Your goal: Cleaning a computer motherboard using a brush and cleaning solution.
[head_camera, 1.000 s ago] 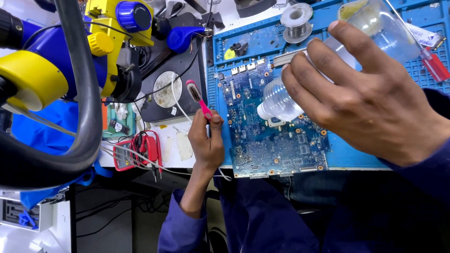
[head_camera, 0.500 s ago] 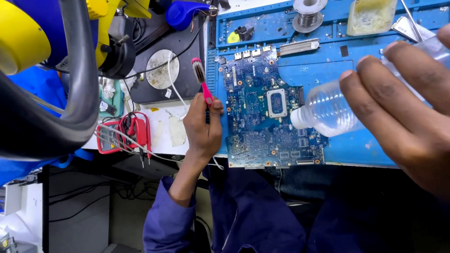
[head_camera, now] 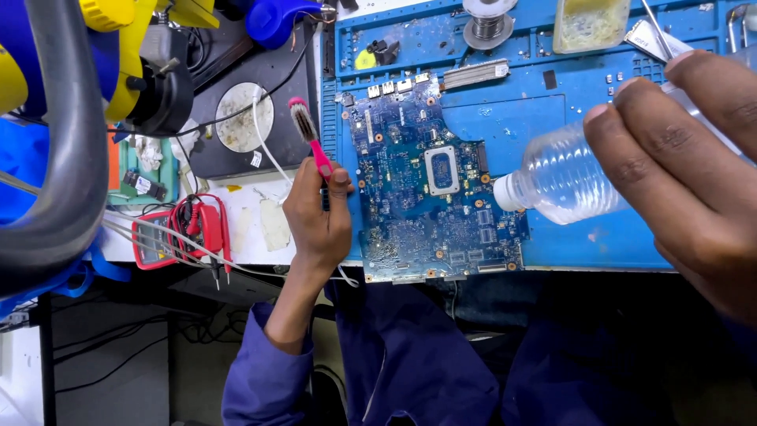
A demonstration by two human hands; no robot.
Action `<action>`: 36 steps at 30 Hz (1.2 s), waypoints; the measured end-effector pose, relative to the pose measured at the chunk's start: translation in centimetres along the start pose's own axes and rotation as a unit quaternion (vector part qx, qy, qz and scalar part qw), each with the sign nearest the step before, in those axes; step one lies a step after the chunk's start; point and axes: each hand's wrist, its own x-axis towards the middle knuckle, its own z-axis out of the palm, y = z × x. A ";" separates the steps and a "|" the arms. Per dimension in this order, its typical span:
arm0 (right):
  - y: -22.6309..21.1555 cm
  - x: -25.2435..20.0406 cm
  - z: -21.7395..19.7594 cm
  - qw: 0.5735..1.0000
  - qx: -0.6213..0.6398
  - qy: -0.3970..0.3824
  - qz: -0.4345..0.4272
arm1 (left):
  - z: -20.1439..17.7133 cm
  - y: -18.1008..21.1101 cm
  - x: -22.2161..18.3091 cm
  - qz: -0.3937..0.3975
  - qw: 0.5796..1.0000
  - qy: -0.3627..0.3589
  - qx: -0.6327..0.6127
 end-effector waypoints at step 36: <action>-1.0 3.9 -0.5 0.996 -0.063 -0.019 -0.062 | -0.1 0.1 0.1 0.035 0.998 0.014 0.045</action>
